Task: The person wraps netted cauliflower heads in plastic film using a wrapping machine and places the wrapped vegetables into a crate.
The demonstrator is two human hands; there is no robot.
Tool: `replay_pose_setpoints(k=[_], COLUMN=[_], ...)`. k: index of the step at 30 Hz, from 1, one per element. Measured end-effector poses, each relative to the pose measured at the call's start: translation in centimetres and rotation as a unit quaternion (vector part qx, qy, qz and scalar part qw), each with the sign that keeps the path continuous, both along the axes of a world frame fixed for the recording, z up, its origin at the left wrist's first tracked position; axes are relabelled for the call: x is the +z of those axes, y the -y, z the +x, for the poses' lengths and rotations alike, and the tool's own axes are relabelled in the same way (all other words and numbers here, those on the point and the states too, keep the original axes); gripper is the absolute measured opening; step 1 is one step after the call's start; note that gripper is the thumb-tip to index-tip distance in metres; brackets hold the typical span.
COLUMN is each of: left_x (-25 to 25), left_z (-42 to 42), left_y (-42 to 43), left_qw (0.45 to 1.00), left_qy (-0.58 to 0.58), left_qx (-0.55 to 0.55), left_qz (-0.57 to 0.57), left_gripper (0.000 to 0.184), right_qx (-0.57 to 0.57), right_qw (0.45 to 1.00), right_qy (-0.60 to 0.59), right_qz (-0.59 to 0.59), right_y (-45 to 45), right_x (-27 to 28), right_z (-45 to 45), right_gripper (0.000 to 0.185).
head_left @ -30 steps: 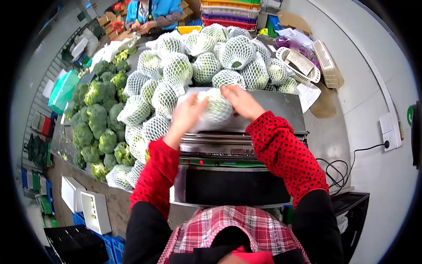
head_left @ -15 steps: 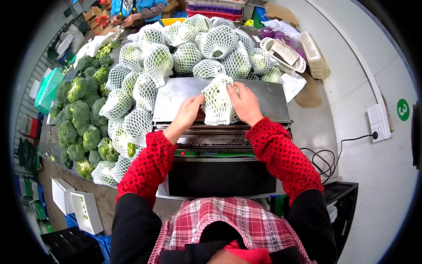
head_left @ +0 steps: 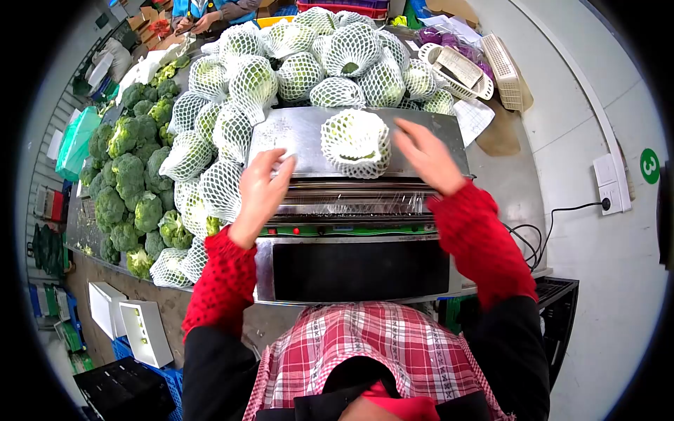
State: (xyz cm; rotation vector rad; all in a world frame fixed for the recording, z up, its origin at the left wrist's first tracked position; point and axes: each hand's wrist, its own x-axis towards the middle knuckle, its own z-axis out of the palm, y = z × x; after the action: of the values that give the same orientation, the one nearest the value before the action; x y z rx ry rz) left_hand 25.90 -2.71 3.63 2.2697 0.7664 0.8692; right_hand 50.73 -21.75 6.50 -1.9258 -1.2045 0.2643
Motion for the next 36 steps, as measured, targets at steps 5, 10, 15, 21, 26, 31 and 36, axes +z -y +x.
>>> replay_pose_setpoints(k=[5, 10, 15, 21, 26, 31, 36], left_x=[-0.4, -0.8, 3.6, 15.5, 1.7, 2.7, 2.0], left_z=[-6.2, -2.7, -7.0, -4.2, 8.6, 10.0, 9.7], left_y=[0.1, 1.0, 2.0, -2.5, -9.7, -4.3, -5.1], left_qw=[0.941, 0.935, 0.948, 0.917, 0.818, 0.819, 0.832], left_qy=[-0.283, -0.349, -0.223, 0.138, -0.238, -0.005, -0.015], left_qx=[0.046, 0.012, -0.082, -0.202, -0.008, -0.304, -0.375], left_qz=[0.182, 0.057, -0.212, -0.316, 0.524, 0.486, 0.409], left_gripper=[0.046, 0.039, 0.019, 0.012, 0.004, 0.045, 0.046], right_qx=[-0.096, -0.034, 0.013, 0.057, -0.037, 0.099, 0.165], right_qw=[0.945, 0.965, 0.946, 0.933, 0.994, 0.953, 0.955], right_qy=[0.129, 0.025, -0.24, -0.311, 0.092, 0.27, 0.243], right_qz=[-0.286, -0.257, -0.217, 0.172, -0.04, 0.1, 0.051], right_y=[10.3, 7.2, 12.0, 8.8, -0.9, -2.4, -3.3], right_x=[-1.5, -4.6, -0.1, 9.1, -5.4, -5.1, -4.1], right_z=[0.4, -0.7, -2.1, 1.5, 8.0, 3.3, 3.8], right_gripper=[0.044, 0.031, 0.03, 0.018, 0.015, 0.043, 0.059])
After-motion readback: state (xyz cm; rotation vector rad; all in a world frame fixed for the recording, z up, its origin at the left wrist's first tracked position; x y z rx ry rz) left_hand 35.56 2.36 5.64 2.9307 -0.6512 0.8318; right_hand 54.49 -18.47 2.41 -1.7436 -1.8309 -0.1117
